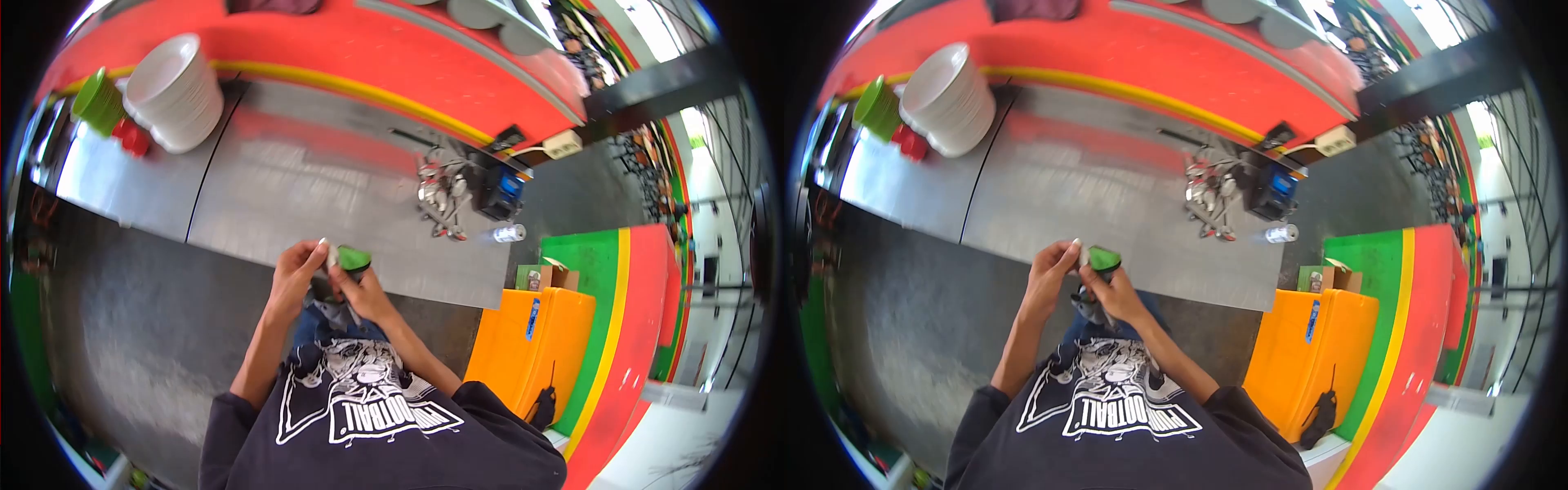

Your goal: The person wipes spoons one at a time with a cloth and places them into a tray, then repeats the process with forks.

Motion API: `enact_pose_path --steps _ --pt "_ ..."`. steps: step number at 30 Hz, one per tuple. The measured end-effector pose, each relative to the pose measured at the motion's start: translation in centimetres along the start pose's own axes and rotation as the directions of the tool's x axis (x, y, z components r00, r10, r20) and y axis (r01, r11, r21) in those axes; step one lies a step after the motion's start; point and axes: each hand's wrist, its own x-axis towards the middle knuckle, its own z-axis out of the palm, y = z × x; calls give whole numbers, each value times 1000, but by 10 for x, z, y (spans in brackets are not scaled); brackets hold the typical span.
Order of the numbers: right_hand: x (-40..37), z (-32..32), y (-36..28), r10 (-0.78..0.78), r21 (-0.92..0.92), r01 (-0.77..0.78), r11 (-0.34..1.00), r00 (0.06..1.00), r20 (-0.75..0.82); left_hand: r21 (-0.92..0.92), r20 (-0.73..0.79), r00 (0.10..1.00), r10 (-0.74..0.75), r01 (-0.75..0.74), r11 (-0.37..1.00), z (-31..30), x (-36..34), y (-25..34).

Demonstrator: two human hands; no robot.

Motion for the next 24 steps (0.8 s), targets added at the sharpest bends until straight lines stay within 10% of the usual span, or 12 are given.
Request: enact_pose_path --steps 9,17,24 --pt "-6 -44 -24 -7 -98 0 995 997 -71 -286 49 999 -25 38 958 27 65 -10" --pt "-10 -102 -61 27 350 21 937 991 -131 -368 188 981 38 35 929 96 126 34" --pt "11 -186 -106 -196 182 305 935 871 -451 217 298 905 303 -373 902 195 183 95"
